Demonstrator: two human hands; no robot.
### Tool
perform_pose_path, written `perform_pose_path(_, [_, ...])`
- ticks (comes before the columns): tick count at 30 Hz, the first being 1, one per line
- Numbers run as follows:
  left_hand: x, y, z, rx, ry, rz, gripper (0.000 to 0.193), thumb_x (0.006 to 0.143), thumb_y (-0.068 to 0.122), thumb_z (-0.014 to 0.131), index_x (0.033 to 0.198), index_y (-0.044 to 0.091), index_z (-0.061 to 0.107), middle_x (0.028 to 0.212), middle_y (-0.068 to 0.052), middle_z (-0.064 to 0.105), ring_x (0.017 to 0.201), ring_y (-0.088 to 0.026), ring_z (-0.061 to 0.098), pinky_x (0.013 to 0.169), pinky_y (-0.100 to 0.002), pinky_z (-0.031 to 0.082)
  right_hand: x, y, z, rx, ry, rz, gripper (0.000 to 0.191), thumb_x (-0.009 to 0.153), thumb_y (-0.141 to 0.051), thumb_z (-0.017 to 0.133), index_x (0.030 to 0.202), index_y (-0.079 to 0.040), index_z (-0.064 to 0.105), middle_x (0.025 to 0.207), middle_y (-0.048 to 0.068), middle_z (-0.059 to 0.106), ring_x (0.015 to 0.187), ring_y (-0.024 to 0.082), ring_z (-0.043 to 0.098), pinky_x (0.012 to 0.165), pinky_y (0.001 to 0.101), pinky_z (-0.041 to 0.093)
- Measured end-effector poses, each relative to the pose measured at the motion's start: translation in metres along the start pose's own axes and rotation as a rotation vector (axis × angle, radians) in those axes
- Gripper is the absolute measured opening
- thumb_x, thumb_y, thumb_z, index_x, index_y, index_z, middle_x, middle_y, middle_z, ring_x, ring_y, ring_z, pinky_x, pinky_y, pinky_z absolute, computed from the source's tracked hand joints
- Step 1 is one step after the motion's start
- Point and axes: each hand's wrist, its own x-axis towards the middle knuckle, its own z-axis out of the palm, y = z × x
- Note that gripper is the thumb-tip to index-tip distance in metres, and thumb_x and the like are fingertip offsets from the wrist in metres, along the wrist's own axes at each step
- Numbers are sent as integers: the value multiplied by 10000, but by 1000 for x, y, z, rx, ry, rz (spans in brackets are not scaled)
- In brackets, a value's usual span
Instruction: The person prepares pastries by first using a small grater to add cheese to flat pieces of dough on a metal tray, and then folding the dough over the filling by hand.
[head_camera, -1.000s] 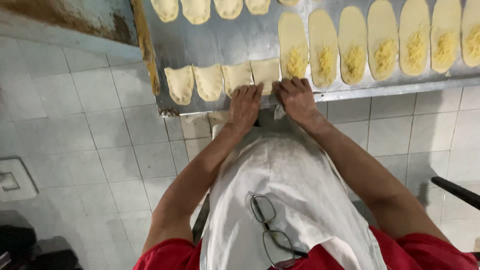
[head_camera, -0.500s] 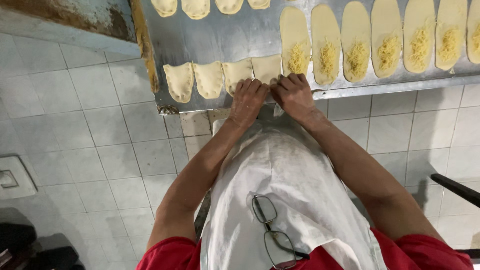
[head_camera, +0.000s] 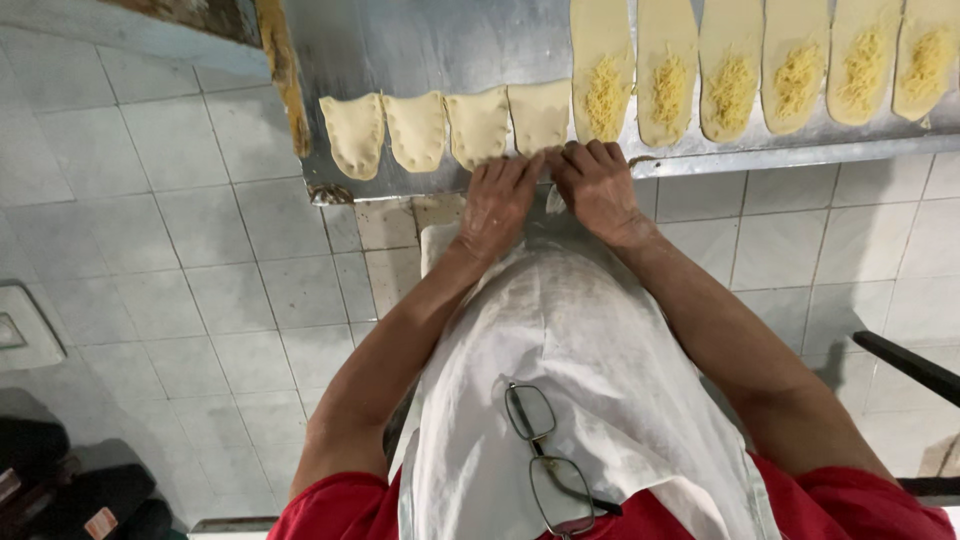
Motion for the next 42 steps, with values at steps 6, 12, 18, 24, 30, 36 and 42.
perform_pose_path(6, [2,-2,6,12,25,-38,489,888,29,663,1371,-26,611,1162,-102,615,1068,-261,585,989,-431,471,-4,-1,5,-1,48,8,292,934,-99,738,1214,-18,732,1067,90,665,951,259,623,844,403,488])
perform_pose_path(12, [-4,0,18,104,-43,-50,517,871,57,671,1373,-51,615,1115,-118,610,1042,-277,572,1007,-444,471,-7,-6,5,-66,3,49,271,966,-96,752,1230,-33,753,1005,48,665,888,237,614,801,393,462])
perform_pose_path(18, [1,-7,22,119,61,-85,470,902,-10,665,1370,13,636,1201,-80,632,1073,-219,569,936,-387,452,2,0,-2,-62,64,96,306,903,-115,765,1198,-38,755,1026,65,684,890,244,615,800,399,461])
perform_pose_path(24, [7,-15,9,118,13,-104,457,818,43,696,1273,9,671,1071,-81,632,1044,-245,579,905,-399,451,12,7,-2,-61,28,72,198,866,-99,773,1057,-48,763,977,58,686,872,240,619,793,417,467])
perform_pose_path(30, [24,-24,4,197,-11,-97,541,787,55,699,1322,-10,665,1067,-81,631,1000,-228,564,864,-372,438,23,21,0,-129,-34,69,236,851,-79,771,1080,-20,769,976,64,662,907,235,621,818,391,464])
perform_pose_path(36, [33,-28,2,120,35,-111,480,843,56,703,1318,1,659,1043,-67,623,994,-238,566,852,-394,435,29,31,0,-112,78,50,307,810,-95,772,1110,-28,775,961,59,679,872,246,611,793,407,452])
perform_pose_path(42, [48,-36,2,156,-1,-121,443,854,24,688,1296,-2,676,1078,-76,643,1003,-234,575,867,-391,442,45,45,-1,-132,-81,73,160,828,-52,752,987,-46,758,958,70,680,891,242,629,834,411,477])
